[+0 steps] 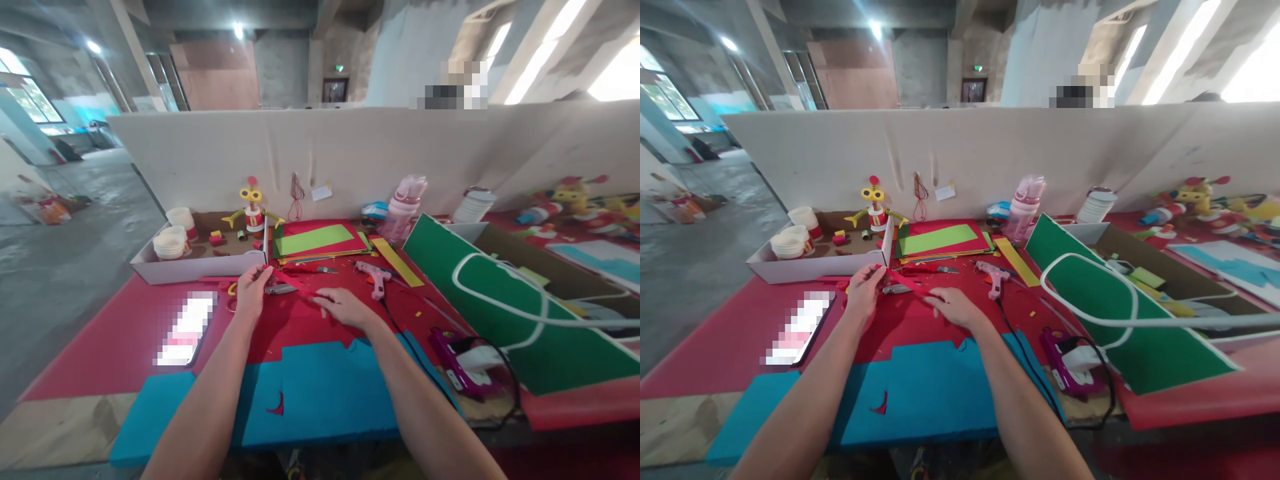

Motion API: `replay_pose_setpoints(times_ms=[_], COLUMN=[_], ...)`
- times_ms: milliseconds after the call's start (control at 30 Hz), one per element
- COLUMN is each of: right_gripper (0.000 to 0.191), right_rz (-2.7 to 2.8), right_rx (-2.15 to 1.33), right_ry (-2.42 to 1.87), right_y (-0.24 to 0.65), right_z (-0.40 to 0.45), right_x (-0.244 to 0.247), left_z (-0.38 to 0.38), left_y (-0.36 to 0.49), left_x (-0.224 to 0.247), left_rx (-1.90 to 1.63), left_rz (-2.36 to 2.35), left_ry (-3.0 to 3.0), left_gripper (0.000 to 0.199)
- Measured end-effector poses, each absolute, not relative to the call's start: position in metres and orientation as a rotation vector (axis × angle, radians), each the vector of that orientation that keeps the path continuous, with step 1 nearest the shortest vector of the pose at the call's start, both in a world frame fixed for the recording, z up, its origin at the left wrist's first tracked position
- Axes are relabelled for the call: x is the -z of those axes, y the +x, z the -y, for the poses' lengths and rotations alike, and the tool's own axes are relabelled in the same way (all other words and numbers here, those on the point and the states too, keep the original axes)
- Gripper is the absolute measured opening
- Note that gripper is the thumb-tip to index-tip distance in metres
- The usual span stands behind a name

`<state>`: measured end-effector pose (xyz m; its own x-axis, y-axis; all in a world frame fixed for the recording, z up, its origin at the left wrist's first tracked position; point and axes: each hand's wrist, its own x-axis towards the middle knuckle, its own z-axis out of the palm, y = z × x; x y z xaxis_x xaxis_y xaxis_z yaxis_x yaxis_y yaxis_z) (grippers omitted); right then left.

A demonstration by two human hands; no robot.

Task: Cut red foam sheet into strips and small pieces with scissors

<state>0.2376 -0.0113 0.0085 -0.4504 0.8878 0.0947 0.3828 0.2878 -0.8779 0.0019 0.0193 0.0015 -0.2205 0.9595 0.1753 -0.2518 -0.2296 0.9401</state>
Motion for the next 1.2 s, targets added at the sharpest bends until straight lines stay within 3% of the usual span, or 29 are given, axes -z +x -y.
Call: replay_pose_setpoints(times_ms=[100, 200, 467, 800, 1200], right_gripper=[0.010, 0.029, 0.003, 0.008, 0.017], right_rz=[1.913, 1.875, 1.837, 1.718, 1.548], right_rx=[-0.559, -0.297, -0.251, -0.389, -0.876], right_ry=[-1.422, -1.308, -1.140, -1.056, -1.028], right_y=[0.245, 0.220, 0.161, 0.168, 0.175], right_z=[0.005, 0.004, 0.008, 0.008, -0.003], right_x=[-0.019, -0.026, -0.002, 0.002, 0.005], left_z=[-0.017, -0.013, -0.012, -0.014, -0.012], left_y=[0.008, 0.015, 0.021, 0.019, 0.018], left_x=[-0.002, -0.001, 0.003, 0.004, -0.002], left_rx=[-1.692, -1.694, -1.678, -1.693, -1.654], left_rz=[-1.016, -1.053, -1.048, -1.014, -1.006], left_ry=[1.037, 1.083, 1.126, 1.111, 1.116], left_gripper=[0.026, 0.025, 0.024, 0.020, 0.019])
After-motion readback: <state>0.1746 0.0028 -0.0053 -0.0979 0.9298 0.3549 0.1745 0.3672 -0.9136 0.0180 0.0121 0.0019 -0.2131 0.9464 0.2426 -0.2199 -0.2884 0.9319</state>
